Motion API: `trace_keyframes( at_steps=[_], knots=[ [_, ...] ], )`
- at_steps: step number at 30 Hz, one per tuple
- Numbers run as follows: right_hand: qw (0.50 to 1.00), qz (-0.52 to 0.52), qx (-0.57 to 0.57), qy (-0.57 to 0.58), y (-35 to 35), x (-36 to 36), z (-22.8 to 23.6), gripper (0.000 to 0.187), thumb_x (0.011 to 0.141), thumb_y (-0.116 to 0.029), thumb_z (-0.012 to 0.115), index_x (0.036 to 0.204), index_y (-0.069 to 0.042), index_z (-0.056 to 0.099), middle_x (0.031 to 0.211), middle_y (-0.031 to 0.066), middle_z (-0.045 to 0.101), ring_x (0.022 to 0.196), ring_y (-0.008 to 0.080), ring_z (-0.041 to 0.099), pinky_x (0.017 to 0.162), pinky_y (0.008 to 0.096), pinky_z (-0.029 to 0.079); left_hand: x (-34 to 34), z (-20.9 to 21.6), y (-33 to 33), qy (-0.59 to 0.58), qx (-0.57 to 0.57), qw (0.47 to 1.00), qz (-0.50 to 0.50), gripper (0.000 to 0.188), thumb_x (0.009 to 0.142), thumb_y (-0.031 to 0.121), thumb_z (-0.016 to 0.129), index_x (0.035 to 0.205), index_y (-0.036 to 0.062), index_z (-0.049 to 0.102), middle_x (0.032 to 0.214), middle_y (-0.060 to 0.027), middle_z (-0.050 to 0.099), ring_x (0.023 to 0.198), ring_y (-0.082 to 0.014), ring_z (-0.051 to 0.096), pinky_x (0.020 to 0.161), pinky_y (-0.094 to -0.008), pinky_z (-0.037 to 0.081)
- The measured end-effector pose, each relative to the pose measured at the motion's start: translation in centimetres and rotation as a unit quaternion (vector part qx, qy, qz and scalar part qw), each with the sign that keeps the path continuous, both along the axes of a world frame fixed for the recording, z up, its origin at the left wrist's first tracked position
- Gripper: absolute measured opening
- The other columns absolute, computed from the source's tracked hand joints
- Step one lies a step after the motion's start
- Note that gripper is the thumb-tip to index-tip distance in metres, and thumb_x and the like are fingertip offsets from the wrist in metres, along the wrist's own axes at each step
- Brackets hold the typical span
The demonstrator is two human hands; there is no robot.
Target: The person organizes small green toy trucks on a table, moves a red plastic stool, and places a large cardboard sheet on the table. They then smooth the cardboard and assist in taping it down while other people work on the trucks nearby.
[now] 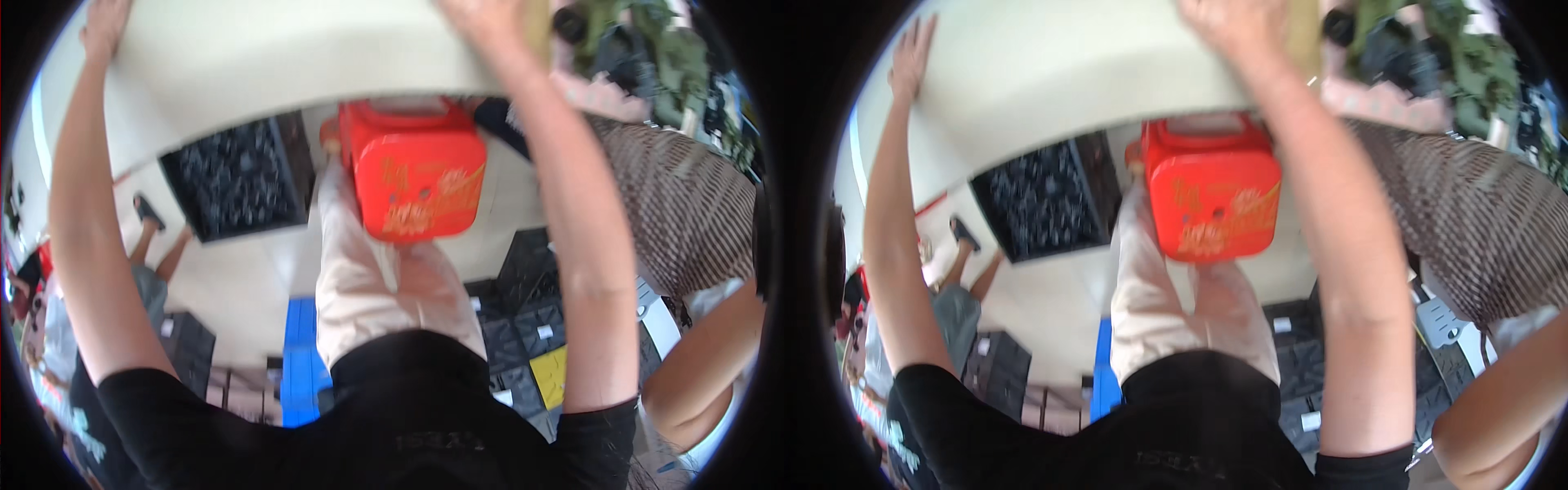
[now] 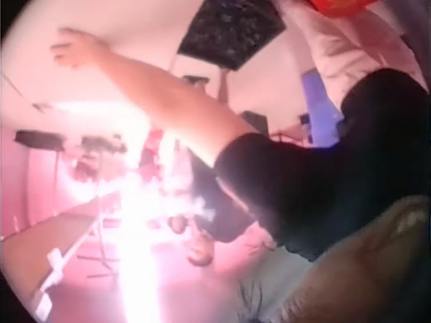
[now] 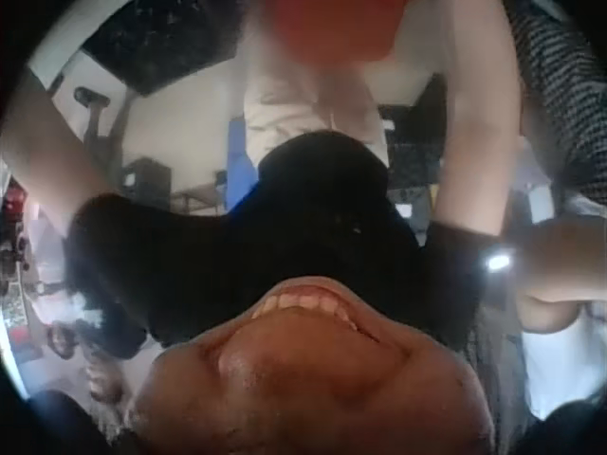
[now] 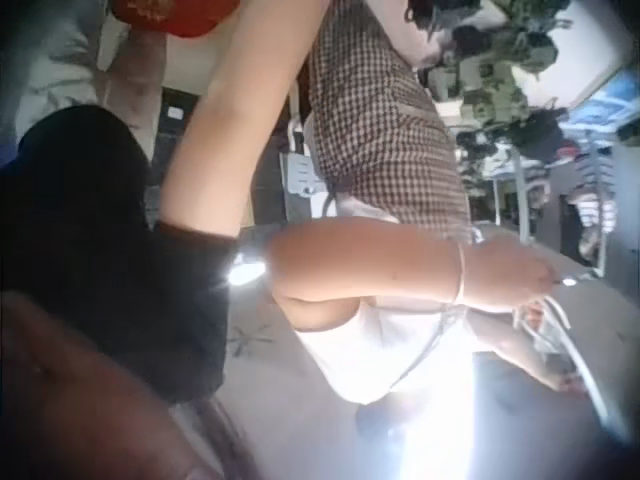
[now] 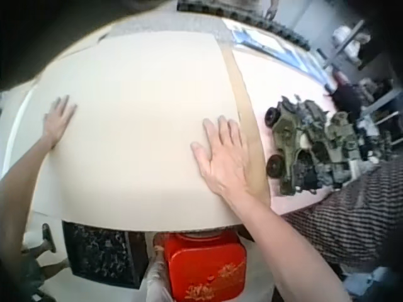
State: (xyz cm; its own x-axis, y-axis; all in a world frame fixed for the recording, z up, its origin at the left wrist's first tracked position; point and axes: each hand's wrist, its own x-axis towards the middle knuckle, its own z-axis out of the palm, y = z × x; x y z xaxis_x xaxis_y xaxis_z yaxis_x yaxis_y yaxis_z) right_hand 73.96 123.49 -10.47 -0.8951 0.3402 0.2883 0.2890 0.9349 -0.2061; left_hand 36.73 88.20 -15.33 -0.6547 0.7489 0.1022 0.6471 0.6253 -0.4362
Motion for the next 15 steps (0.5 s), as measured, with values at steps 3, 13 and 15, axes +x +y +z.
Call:
trace_keyframes(
  at_steps=[3,13,15],
  knots=[
    [0.999,-0.016,0.028,-0.015,0.0,-0.1,-1.3,0.057,0.089,-0.046,0.038,0.133,-0.011,0.041,0.137,0.0202,0.036,0.129,0.0351,0.029,0.108,0.0435,0.019,5.7,3.1,3.9,0.100,0.120,0.979,0.128,0.057,0.087,0.056,0.040,0.134,0.0241,0.040,0.134,-0.0113,0.043,0.125,-0.0272,0.039,0.095,-0.0529,0.034],
    [0.999,-0.020,-0.004,-0.030,-0.1,0.9,0.8,0.058,0.088,-0.046,0.042,0.134,-0.011,0.040,0.139,0.0194,0.033,0.130,0.0351,0.025,0.110,0.0450,0.013,23.1,7.5,13.4,-0.146,0.286,0.945,-0.066,0.049,0.084,0.027,0.055,0.130,0.0118,0.044,0.126,-0.0161,0.050,0.115,-0.0335,0.048,0.094,-0.0463,0.038],
    [1.000,-0.019,-0.005,-0.021,-0.3,0.8,0.8,0.057,0.087,-0.044,0.044,0.133,-0.011,0.041,0.138,0.0198,0.035,0.129,0.0357,0.027,0.109,0.0456,0.015,29.2,8.3,15.3,-0.232,0.255,0.937,-0.060,0.059,0.084,0.040,0.055,0.136,0.0163,0.039,0.138,-0.0161,0.036,0.128,-0.0333,0.031,0.102,-0.0542,0.023]
  ],
)
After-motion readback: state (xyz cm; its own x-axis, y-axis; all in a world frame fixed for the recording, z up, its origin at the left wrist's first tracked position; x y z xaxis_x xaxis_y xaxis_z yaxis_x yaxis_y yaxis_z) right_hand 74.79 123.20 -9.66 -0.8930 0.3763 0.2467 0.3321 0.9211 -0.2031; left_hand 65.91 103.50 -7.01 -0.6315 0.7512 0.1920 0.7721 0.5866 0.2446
